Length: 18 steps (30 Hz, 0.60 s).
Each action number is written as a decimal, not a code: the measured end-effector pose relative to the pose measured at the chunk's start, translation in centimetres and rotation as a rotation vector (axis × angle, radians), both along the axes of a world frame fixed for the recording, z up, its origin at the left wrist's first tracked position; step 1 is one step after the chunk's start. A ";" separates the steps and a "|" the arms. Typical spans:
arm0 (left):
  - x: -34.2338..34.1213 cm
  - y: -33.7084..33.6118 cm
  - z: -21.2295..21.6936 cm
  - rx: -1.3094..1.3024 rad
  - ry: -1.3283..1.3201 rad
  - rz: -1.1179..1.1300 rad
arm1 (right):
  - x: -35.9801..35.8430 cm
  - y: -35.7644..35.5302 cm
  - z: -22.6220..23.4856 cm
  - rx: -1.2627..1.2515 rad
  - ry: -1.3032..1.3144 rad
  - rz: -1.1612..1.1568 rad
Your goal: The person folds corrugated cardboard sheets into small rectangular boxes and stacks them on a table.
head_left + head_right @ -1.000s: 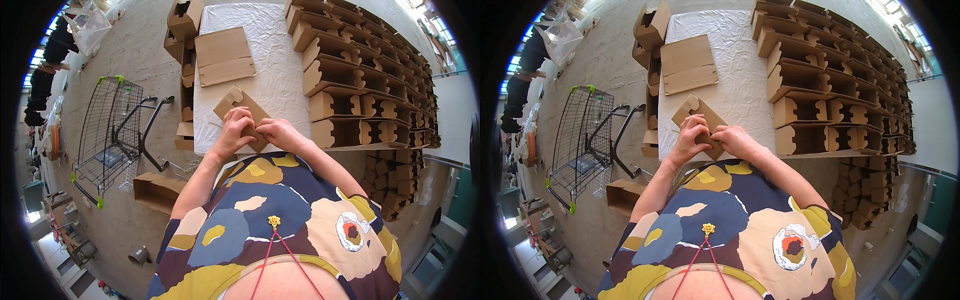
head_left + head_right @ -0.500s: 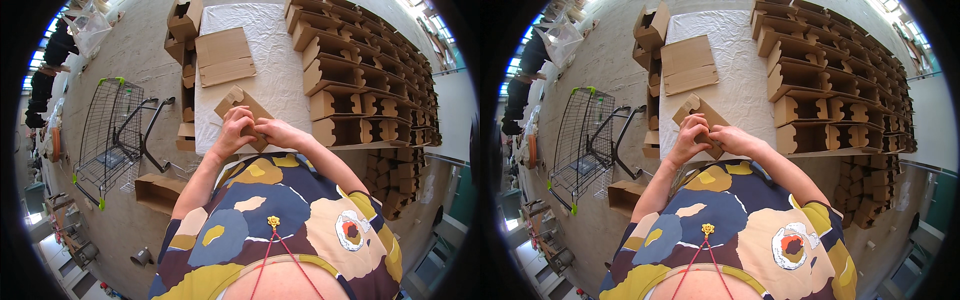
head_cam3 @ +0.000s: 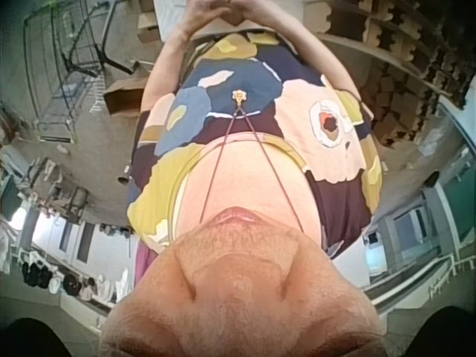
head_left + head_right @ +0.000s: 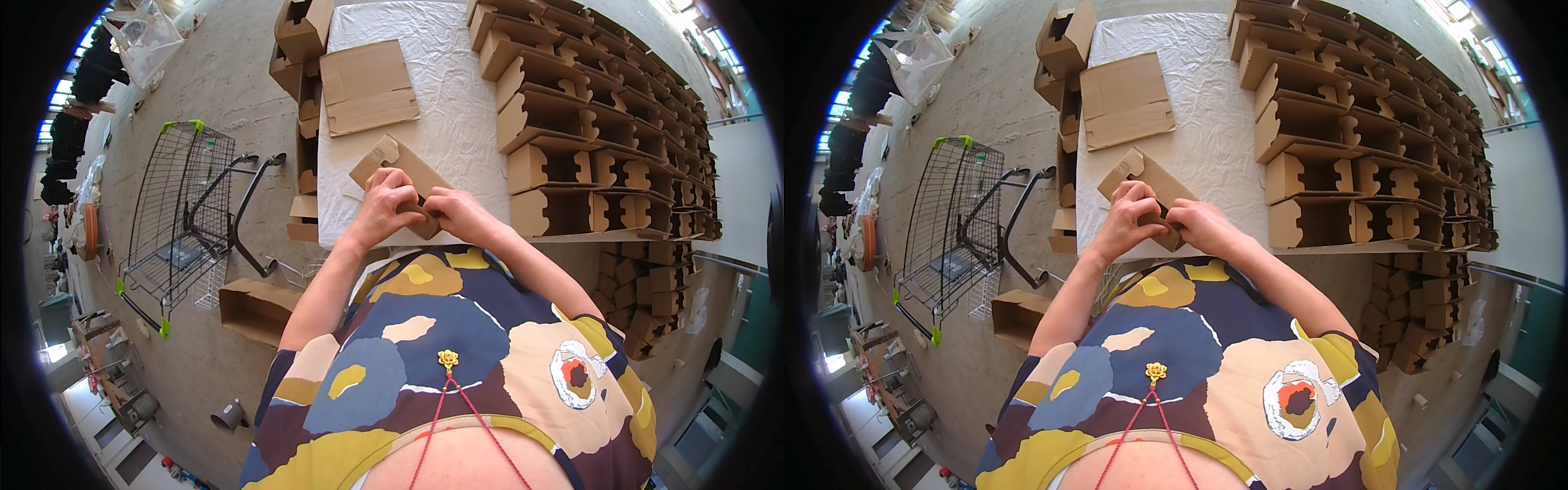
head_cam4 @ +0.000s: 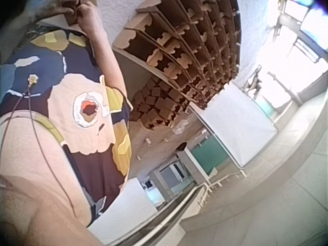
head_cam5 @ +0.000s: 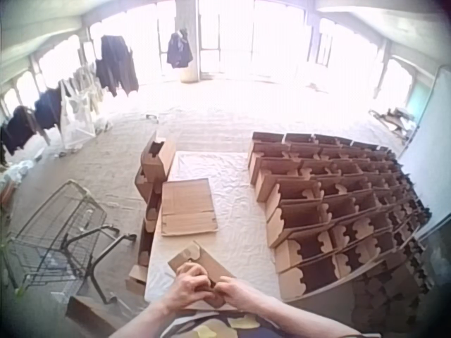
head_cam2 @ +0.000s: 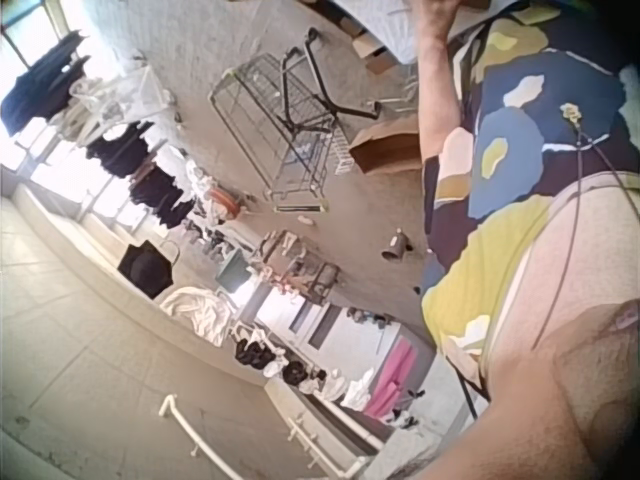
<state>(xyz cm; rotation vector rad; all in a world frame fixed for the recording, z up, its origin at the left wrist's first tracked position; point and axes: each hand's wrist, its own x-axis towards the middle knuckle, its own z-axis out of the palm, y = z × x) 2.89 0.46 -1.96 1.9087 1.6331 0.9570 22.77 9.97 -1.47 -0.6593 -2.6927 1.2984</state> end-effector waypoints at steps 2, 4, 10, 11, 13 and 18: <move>0.0 0.1 -0.5 -0.010 -0.007 0.022 | 0.6 0.0 0.1 -0.021 0.040 -0.034; 0.0 0.2 -0.6 -0.027 0.006 0.035 | 1.1 0.0 0.2 -0.059 0.073 -0.059; 0.4 0.4 -0.5 -0.075 0.035 0.078 | 2.2 -0.2 0.4 -0.157 0.161 -0.079; 0.5 0.3 -0.4 -0.074 0.050 0.078 | 2.3 -0.3 0.4 -0.153 0.170 -0.074; 0.6 0.4 -0.3 -0.070 0.078 0.075 | 2.4 -0.5 0.4 -0.146 0.190 -0.077; 0.7 0.5 -0.4 -0.073 0.104 0.069 | 2.2 -1.0 0.4 -0.012 0.279 -0.072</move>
